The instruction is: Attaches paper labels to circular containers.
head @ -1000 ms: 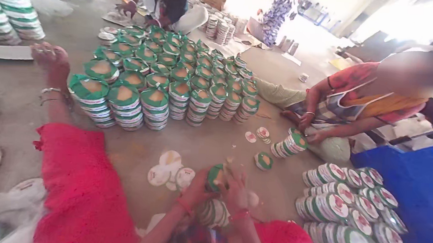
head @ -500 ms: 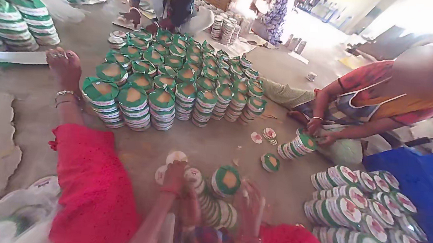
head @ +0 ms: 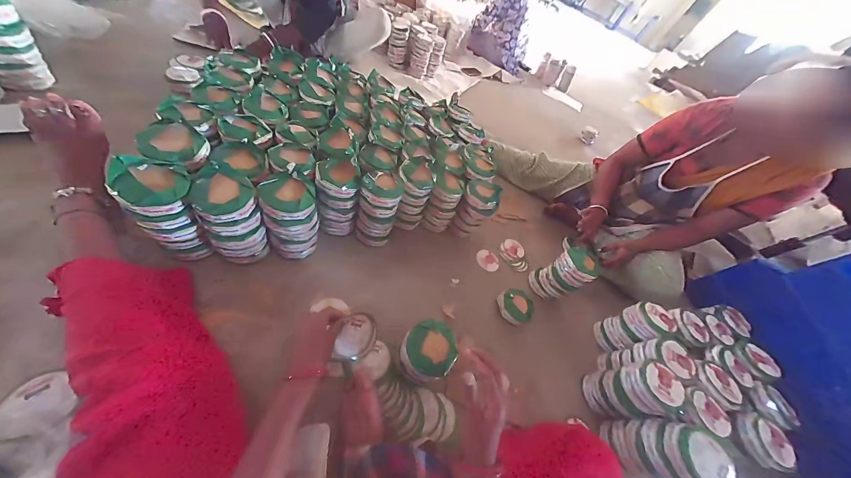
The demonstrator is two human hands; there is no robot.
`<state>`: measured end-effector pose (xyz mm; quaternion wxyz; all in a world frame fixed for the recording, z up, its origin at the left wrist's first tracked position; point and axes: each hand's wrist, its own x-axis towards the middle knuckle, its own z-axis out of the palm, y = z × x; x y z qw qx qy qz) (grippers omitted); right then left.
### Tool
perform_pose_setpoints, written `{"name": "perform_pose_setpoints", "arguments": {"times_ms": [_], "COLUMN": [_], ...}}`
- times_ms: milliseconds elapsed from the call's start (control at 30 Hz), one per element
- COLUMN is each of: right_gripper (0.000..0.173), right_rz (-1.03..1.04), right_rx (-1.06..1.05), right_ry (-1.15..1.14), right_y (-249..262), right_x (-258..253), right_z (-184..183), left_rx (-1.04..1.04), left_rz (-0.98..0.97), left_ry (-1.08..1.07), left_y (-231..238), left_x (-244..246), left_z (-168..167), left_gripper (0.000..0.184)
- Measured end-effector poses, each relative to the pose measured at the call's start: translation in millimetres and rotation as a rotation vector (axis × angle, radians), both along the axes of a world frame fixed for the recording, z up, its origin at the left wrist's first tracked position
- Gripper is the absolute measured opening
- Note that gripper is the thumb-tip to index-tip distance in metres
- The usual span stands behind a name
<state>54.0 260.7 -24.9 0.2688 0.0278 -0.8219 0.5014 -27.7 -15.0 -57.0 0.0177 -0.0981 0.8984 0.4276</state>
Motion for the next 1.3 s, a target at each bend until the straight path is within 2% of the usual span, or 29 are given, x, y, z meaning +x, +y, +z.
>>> {"name": "perform_pose_setpoints", "arguments": {"times_ms": [100,167,233,333,400,467,567,667,833,933,1100,1167,1233,1300], "right_gripper": [0.045,0.042,0.036,0.034,0.044,0.049,0.06,0.066,0.067,0.061,0.035,0.039,0.05,0.056], "right_rz": [0.034,0.062,0.116,0.234,0.273,0.182,0.069,0.022,0.001,-0.004,0.02,0.138,0.245,0.267], "right_rx": [0.022,0.056,0.064,-0.024,-0.137,-0.18,0.03,0.218,0.308,0.391,0.617,0.608,0.574,0.566], "right_ry": [0.037,0.064,0.081,0.071,-0.013,-0.131,-0.226,-0.308,-0.345,-0.309,0.012,-0.032,-0.208,-0.273], "right_y": [-5.5,-9.8,-17.2,-33.0,-41.7,-46.4,-38.5,-29.7,-20.2,-17.5,-20.5,-24.5,-26.8,-26.1], "right_x": [-1.1,-3.6,-6.9,-14.3,-20.6,-28.2,-42.3,-51.7,-60.4,-60.5,-50.3,-45.2,-43.2,-44.7], "right_z": [1.0,3.2,9.8,24.1,32.4,39.6,41.5,46.1,45.1,38.3,20.9,17.8,16.0,12.6], "left_rx": [-0.131,-0.143,-0.007,0.339,0.538,0.565,0.485,0.451,0.443,0.462,0.476,0.458,0.46,0.475], "left_rz": [-0.069,-0.073,-0.08,-0.153,-0.184,-0.175,-0.127,-0.131,-0.168,-0.188,-0.196,-0.2,-0.199,-0.192], "left_ry": [0.077,0.197,0.317,0.429,0.397,0.321,0.164,0.121,0.094,0.062,0.024,0.001,-0.02,-0.026], "left_y": [-2.9,-1.1,5.1,24.5,42.5,57.6,72.6,82.0,86.5,87.8,90.9,90.0,89.4,88.3], "left_x": [1.1,5.7,13.5,20.5,22.3,21.4,16.2,10.2,2.4,-1.1,-2.7,-2.4,-2.2,-2.6], "left_z": [17.0,28.6,44.9,60.0,63.1,58.6,49.0,38.6,30.1,28.2,31.4,34.1,36.4,34.6], "left_gripper": [0.022,0.022,0.025,0.021,0.02,0.02,0.029,0.034,0.044,0.044,0.036,0.036,0.038,0.038]}}
